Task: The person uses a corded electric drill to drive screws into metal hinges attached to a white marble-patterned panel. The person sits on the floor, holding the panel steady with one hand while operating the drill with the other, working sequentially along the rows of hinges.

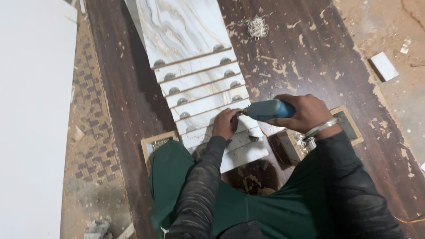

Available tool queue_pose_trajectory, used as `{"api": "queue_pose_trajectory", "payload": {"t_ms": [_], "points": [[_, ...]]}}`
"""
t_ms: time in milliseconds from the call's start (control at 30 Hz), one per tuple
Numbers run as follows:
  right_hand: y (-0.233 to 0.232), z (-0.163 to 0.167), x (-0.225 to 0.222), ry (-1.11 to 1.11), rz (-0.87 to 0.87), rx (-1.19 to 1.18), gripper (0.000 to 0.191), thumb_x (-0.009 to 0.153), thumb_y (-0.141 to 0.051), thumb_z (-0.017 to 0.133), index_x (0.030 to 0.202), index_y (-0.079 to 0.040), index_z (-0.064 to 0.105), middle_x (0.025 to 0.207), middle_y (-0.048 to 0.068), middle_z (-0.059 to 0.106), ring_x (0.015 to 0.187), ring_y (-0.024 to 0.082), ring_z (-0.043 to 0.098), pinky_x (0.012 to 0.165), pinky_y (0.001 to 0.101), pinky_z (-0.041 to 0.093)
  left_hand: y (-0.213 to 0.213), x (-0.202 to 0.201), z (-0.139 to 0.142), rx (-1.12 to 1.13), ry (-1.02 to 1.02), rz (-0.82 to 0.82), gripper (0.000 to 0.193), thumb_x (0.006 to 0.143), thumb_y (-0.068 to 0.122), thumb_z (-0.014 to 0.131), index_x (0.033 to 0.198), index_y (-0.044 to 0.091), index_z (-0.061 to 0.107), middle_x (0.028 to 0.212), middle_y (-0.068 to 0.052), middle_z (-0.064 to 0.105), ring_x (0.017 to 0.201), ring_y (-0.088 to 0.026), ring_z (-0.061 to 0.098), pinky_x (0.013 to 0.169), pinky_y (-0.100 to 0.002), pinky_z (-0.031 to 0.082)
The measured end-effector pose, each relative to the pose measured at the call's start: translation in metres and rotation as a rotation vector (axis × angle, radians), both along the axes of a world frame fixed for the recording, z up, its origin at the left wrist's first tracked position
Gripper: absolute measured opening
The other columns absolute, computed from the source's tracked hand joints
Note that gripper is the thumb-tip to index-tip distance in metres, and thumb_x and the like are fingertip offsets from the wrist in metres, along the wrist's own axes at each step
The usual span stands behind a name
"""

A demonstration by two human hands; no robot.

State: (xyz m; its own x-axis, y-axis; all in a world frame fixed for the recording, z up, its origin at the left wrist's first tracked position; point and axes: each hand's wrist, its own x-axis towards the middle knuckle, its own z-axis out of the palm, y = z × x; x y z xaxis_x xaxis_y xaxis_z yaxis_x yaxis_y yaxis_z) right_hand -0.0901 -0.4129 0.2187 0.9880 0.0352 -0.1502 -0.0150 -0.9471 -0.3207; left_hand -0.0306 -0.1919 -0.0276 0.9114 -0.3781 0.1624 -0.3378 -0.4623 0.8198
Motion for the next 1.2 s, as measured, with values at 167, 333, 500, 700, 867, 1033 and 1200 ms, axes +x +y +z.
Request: {"api": "queue_pose_trajectory", "payload": {"t_ms": [167, 333, 500, 700, 867, 1033, 1200], "points": [[0.045, 0.033, 0.038, 0.175, 0.108, -0.214, 0.075, 0.069, -0.062, 0.083, 0.129, -0.019, 0.067, 0.099, 0.014, 0.077, 0.087, 0.034, 0.077, 0.078, 0.0447, 0.062, -0.001, 0.004, 0.001, -0.038, -0.176, -0.016, 0.024, 0.088, 0.007, 0.062, 0.109, 0.010, 0.074, 0.093, -0.018, 0.069, 0.091, -0.041, 0.066, 0.082, -0.051, 0.053], [0.081, 0.048, 0.056, 0.277, 0.183, -0.333, 0.069, 0.074, -0.067, 0.079, 0.125, -0.020, 0.069, 0.098, 0.012, 0.078, 0.090, 0.031, 0.077, 0.080, 0.0443, 0.063, 0.001, -0.004, 0.010, -0.088, -0.210, 0.039, 0.021, 0.087, 0.009, 0.063, 0.106, 0.008, 0.071, 0.092, -0.015, 0.067, 0.091, -0.037, 0.066, 0.083, -0.049, 0.054], [0.072, 0.042, 0.056, 0.289, 0.128, -0.321, 0.073, 0.073, -0.069, 0.078, 0.127, -0.021, 0.069, 0.104, 0.008, 0.078, 0.088, 0.027, 0.079, 0.083, 0.0417, 0.065, 0.009, -0.002, 0.020, -0.063, -0.129, -0.004, 0.025, 0.087, 0.007, 0.060, 0.108, 0.010, 0.072, 0.087, -0.014, 0.065, 0.090, -0.036, 0.065, 0.082, -0.049, 0.054], [0.047, 0.027, 0.049, 0.296, 0.018, -0.281, 0.081, 0.071, -0.071, 0.078, 0.135, -0.024, 0.064, 0.105, 0.010, 0.078, 0.090, 0.028, 0.080, 0.083, 0.0405, 0.065, 0.014, -0.001, 0.019, -0.079, -0.136, -0.002, 0.030, 0.087, 0.006, 0.060, 0.113, 0.009, 0.073, 0.095, -0.016, 0.067, 0.095, -0.039, 0.064, 0.084, -0.050, 0.053], [0.055, 0.032, 0.043, 0.259, 0.104, -0.361, 0.080, 0.073, -0.070, 0.076, 0.137, -0.024, 0.062, 0.102, 0.011, 0.078, 0.091, 0.030, 0.078, 0.081, 0.0421, 0.064, 0.012, 0.006, 0.008, -0.006, -0.051, -0.040, 0.029, 0.087, 0.005, 0.061, 0.113, 0.011, 0.075, 0.093, -0.016, 0.067, 0.095, -0.038, 0.064, 0.085, -0.050, 0.052], [0.079, 0.042, 0.051, 0.384, 0.115, -0.376, 0.085, 0.072, -0.067, 0.081, 0.138, -0.019, 0.058, 0.106, 0.013, 0.078, 0.092, 0.030, 0.078, 0.082, 0.0408, 0.064, 0.010, 0.004, 0.003, -0.036, -0.067, -0.011, 0.027, 0.087, 0.009, 0.063, 0.112, 0.011, 0.073, 0.091, -0.014, 0.067, 0.094, -0.035, 0.066, 0.085, -0.047, 0.054], [0.078, 0.040, 0.060, 0.485, 0.012, -0.321, 0.102, 0.063, -0.050, 0.096, 0.145, -0.013, 0.046, 0.115, 0.019, 0.073, 0.103, 0.036, 0.074, 0.094, 0.0429, 0.060, 0.006, 0.006, -0.003, -0.034, -0.181, 0.005, 0.026, 0.087, 0.012, 0.066, 0.112, 0.011, 0.072, 0.095, -0.016, 0.067, 0.096, -0.036, 0.065, 0.085, -0.049, 0.053]]}}
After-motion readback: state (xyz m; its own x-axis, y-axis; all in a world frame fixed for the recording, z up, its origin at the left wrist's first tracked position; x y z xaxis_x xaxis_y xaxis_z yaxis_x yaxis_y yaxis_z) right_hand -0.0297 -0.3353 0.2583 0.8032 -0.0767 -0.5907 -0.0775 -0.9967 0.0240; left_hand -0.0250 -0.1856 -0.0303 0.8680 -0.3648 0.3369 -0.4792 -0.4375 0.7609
